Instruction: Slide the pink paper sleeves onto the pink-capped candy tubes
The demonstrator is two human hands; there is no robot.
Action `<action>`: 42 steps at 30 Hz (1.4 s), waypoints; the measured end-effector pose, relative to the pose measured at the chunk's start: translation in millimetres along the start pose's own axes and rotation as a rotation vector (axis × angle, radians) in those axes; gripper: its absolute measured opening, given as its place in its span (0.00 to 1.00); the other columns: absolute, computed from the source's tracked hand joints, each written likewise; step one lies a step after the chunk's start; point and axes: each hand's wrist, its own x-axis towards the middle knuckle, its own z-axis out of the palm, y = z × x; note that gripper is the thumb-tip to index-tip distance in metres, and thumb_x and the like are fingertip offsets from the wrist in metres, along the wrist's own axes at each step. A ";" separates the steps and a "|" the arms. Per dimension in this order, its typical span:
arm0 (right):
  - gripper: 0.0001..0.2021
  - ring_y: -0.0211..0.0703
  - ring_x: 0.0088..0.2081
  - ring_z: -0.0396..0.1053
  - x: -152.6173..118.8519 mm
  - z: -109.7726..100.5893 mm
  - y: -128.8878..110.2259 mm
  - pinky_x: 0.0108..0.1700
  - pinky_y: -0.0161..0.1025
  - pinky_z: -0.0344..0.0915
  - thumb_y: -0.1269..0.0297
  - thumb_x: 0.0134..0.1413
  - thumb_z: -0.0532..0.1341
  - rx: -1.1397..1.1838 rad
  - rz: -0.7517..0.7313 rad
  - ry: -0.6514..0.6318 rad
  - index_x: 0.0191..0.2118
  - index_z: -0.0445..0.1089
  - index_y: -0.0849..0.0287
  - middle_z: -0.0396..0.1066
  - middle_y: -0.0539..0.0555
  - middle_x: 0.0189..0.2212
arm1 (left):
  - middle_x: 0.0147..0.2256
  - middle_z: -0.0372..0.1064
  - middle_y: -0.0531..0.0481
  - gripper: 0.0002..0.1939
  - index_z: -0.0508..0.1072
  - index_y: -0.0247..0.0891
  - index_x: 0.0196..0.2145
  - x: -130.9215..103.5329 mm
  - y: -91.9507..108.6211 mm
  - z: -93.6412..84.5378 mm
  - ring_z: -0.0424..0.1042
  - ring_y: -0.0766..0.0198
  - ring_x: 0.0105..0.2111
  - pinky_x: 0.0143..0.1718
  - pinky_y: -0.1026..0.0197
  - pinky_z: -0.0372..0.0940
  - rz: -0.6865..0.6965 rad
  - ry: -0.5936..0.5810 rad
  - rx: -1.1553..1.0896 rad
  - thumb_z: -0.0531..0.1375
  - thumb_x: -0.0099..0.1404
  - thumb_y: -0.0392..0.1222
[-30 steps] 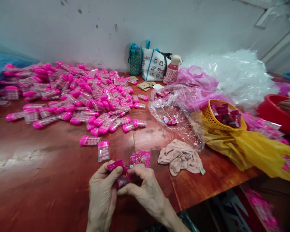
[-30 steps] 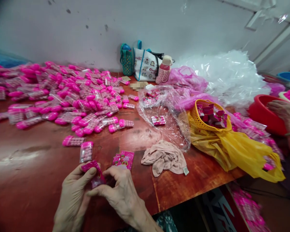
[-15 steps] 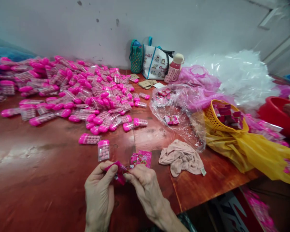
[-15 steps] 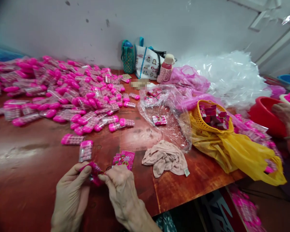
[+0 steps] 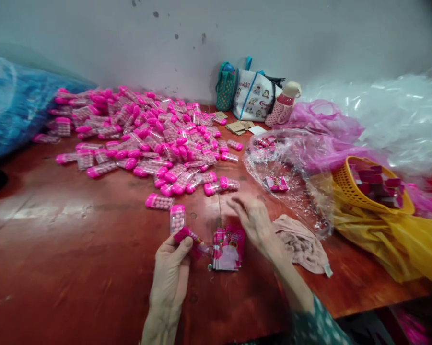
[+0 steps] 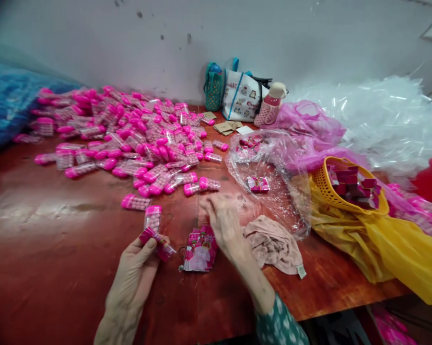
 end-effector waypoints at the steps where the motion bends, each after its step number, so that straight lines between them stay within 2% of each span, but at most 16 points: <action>1: 0.08 0.47 0.34 0.64 14.5 3.6 7.5 0.38 0.41 0.60 0.60 0.56 0.56 -0.031 -0.007 -0.010 0.34 0.70 0.57 0.68 0.55 0.30 | 0.21 0.73 0.50 0.17 0.76 0.31 0.24 1.0 0.3 -0.6 0.70 0.70 0.21 0.26 0.69 0.68 -0.007 0.001 -0.013 0.74 0.33 0.35; 4: 0.07 0.52 0.39 0.61 46.9 18.2 25.8 0.43 0.46 0.58 0.64 0.53 0.58 -0.110 -0.023 -0.043 0.37 0.68 0.59 0.67 0.59 0.35 | 0.21 0.73 0.50 0.17 0.76 0.31 0.24 3.7 0.2 -1.6 0.70 0.68 0.21 0.25 0.68 0.69 -0.023 0.006 -0.057 0.74 0.32 0.36; 8: 0.05 0.51 0.36 0.61 55.6 31.8 38.9 0.41 0.47 0.58 0.63 0.53 0.58 -0.152 0.001 -0.063 0.30 0.64 0.58 0.65 0.57 0.31 | 0.20 0.73 0.50 0.17 0.76 0.31 0.23 6.8 1.5 -2.2 0.71 0.68 0.21 0.26 0.68 0.69 -0.019 0.028 -0.120 0.74 0.32 0.35; 11: 0.08 0.47 0.30 0.61 46.2 28.8 37.2 0.36 0.44 0.59 0.61 0.50 0.60 -0.133 0.052 -0.047 0.29 0.61 0.58 0.63 0.52 0.26 | 0.22 0.74 0.50 0.15 0.76 0.31 0.25 7.5 4.6 -1.7 0.71 0.68 0.22 0.27 0.68 0.70 -0.006 0.041 -0.172 0.73 0.36 0.35; 13: 0.10 0.44 0.26 0.61 35.4 21.3 27.4 0.31 0.41 0.60 0.59 0.50 0.61 -0.096 0.091 -0.039 0.30 0.60 0.58 0.62 0.50 0.24 | 0.23 0.75 0.50 0.12 0.76 0.32 0.25 7.8 7.2 -0.1 0.72 0.69 0.23 0.28 0.68 0.70 0.007 0.051 -0.206 0.72 0.40 0.34; 16: 0.12 0.40 0.25 0.63 10.7 8.0 -1.2 0.27 0.37 0.61 0.55 0.52 0.59 -0.016 0.147 -0.034 0.32 0.60 0.58 0.64 0.49 0.24 | 0.24 0.75 0.52 0.07 0.75 0.34 0.25 8.4 10.3 4.7 0.73 0.69 0.25 0.29 0.69 0.70 0.031 0.074 -0.252 0.69 0.46 0.31; 18: 0.13 0.38 0.24 0.64 -10.1 2.9 -25.3 0.25 0.34 0.62 0.54 0.52 0.60 0.063 0.189 -0.075 0.34 0.61 0.58 0.65 0.48 0.25 | 0.24 0.74 0.53 0.06 0.75 0.34 0.25 8.4 10.9 8.9 0.73 0.70 0.25 0.29 0.69 0.69 0.038 0.093 -0.269 0.67 0.48 0.30; 21: 0.13 0.35 0.22 0.64 -38.2 6.1 -56.1 0.23 0.31 0.63 0.56 0.49 0.63 0.376 0.395 -0.139 0.33 0.62 0.58 0.66 0.47 0.23 | 0.24 0.74 0.52 0.03 0.74 0.33 0.26 6.2 9.4 15.5 0.73 0.69 0.25 0.30 0.69 0.69 0.030 0.112 -0.269 0.65 0.51 0.30; 23: 0.12 0.35 0.21 0.64 -50.0 13.4 -67.5 0.22 0.31 0.63 0.59 0.47 0.65 0.441 0.448 -0.095 0.32 0.62 0.58 0.65 0.46 0.21 | 0.24 0.74 0.51 0.02 0.74 0.33 0.26 3.7 7.4 19.3 0.73 0.68 0.25 0.31 0.67 0.70 0.021 0.117 -0.257 0.64 0.53 0.30; 27: 0.12 0.34 0.19 0.63 -58.3 26.4 -70.2 0.21 0.30 0.63 0.60 0.47 0.65 0.385 0.440 -0.022 0.32 0.61 0.57 0.65 0.45 0.20 | 0.27 0.75 0.50 0.03 0.75 0.32 0.29 -0.7 2.5 24.3 0.73 0.68 0.26 0.33 0.66 0.69 0.023 0.088 -0.242 0.64 0.53 0.32; 32: 0.12 0.34 0.19 0.65 -62.0 31.2 -64.2 0.21 0.29 0.64 0.61 0.47 0.65 0.305 0.389 0.035 0.33 0.62 0.57 0.66 0.45 0.20 | 0.27 0.75 0.51 0.03 0.74 0.34 0.31 -1.4 -5.4 25.4 0.72 0.69 0.27 0.35 0.66 0.68 0.020 0.067 -0.254 0.63 0.55 0.33; 37: 0.12 0.36 0.19 0.66 -68.6 31.3 -61.2 0.22 0.30 0.65 0.62 0.46 0.66 0.220 0.334 0.009 0.35 0.63 0.58 0.67 0.46 0.20 | 0.28 0.74 0.50 0.03 0.73 0.33 0.32 1.0 -9.2 21.7 0.72 0.69 0.27 0.36 0.65 0.67 -0.030 0.078 -0.234 0.62 0.57 0.34; 42: 0.12 0.36 0.20 0.66 -71.2 32.6 -57.2 0.22 0.32 0.66 0.61 0.47 0.65 0.249 0.359 0.040 0.35 0.62 0.58 0.67 0.46 0.21 | 0.28 0.75 0.49 0.05 0.74 0.32 0.31 1.1 -11.2 18.8 0.72 0.67 0.27 0.36 0.65 0.67 -0.020 0.049 -0.246 0.64 0.54 0.34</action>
